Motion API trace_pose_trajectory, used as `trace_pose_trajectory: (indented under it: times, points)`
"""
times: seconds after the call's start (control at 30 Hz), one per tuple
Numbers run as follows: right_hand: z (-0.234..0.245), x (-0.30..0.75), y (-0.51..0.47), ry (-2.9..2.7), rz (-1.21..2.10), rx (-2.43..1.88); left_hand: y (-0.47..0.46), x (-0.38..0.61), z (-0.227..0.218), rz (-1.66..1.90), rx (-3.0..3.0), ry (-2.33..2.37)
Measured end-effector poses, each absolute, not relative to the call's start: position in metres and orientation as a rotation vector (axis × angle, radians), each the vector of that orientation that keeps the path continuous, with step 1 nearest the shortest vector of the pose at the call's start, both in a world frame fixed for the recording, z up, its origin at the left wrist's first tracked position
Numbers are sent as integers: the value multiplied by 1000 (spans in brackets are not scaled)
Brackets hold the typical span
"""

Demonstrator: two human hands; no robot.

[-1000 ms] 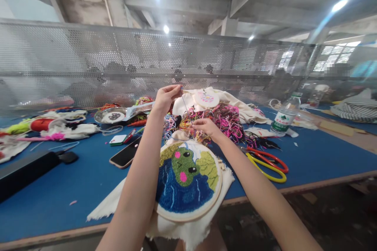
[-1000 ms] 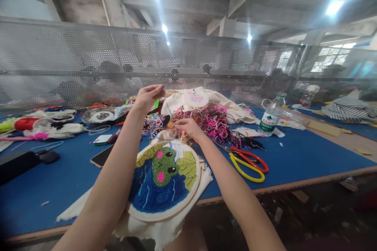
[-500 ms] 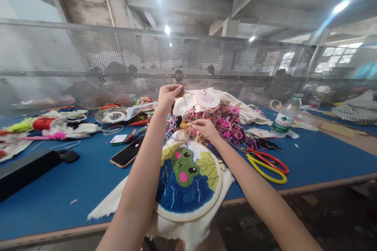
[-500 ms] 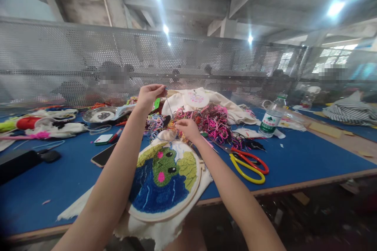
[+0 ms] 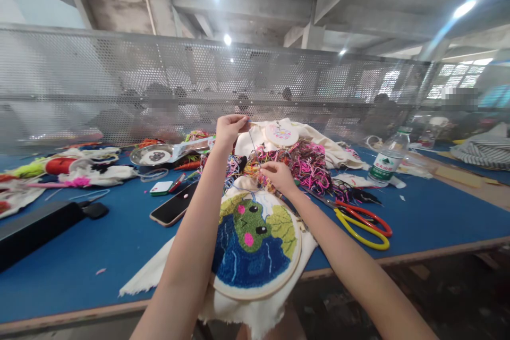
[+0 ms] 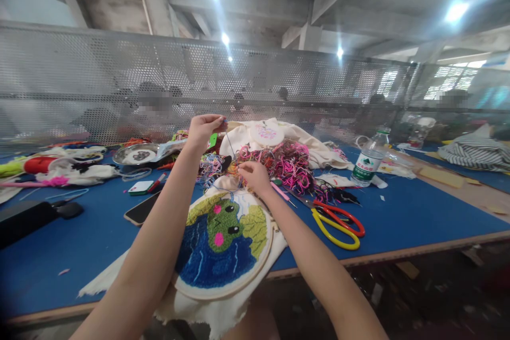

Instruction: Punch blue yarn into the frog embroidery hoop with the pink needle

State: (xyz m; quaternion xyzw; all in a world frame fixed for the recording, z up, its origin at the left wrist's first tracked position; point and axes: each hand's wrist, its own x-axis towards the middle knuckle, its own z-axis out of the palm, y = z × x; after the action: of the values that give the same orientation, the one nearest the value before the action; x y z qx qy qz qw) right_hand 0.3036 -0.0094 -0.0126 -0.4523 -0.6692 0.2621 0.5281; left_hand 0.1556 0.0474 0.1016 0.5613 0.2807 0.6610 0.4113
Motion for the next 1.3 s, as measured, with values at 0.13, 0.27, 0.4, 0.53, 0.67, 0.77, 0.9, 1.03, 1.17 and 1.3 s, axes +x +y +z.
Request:
trace_pose_trajectory:
  times: [0.13, 0.27, 0.4, 0.53, 0.67, 0.77, 0.9, 1.03, 1.17, 1.3]
  points:
    - [-11, 304, -10, -1601, 626, -1074, 45, 154, 103, 1644, 1407, 666]
    - [-11, 303, -12, -1613, 645, -1057, 43, 152, 103, 1599, 1408, 615]
    - [-11, 302, -12, -1624, 649, -1043, 44, 152, 103, 1596, 1402, 590]
    - [-10, 303, -12, -1627, 644, -1033, 44, 154, 103, 1633, 1389, 589]
    - [-10, 303, -11, -1629, 642, -1029, 43, 155, 102, 1674, 1377, 597]
    - [-11, 303, -11, -1632, 638, -1032, 42, 157, 102, 1694, 1373, 604]
    - [-11, 303, -11, -1637, 634, -1038, 42, 158, 102, 1717, 1370, 614]
    - [-12, 302, -11, -1637, 620, -1043, 44, 159, 101, 1745, 1367, 622]
    - [-13, 301, -9, -1632, 599, -1049, 43, 160, 101, 1745, 1376, 625]
    - [-14, 300, -9, -1613, 567, -1066, 43, 162, 102, 1723, 1396, 630]
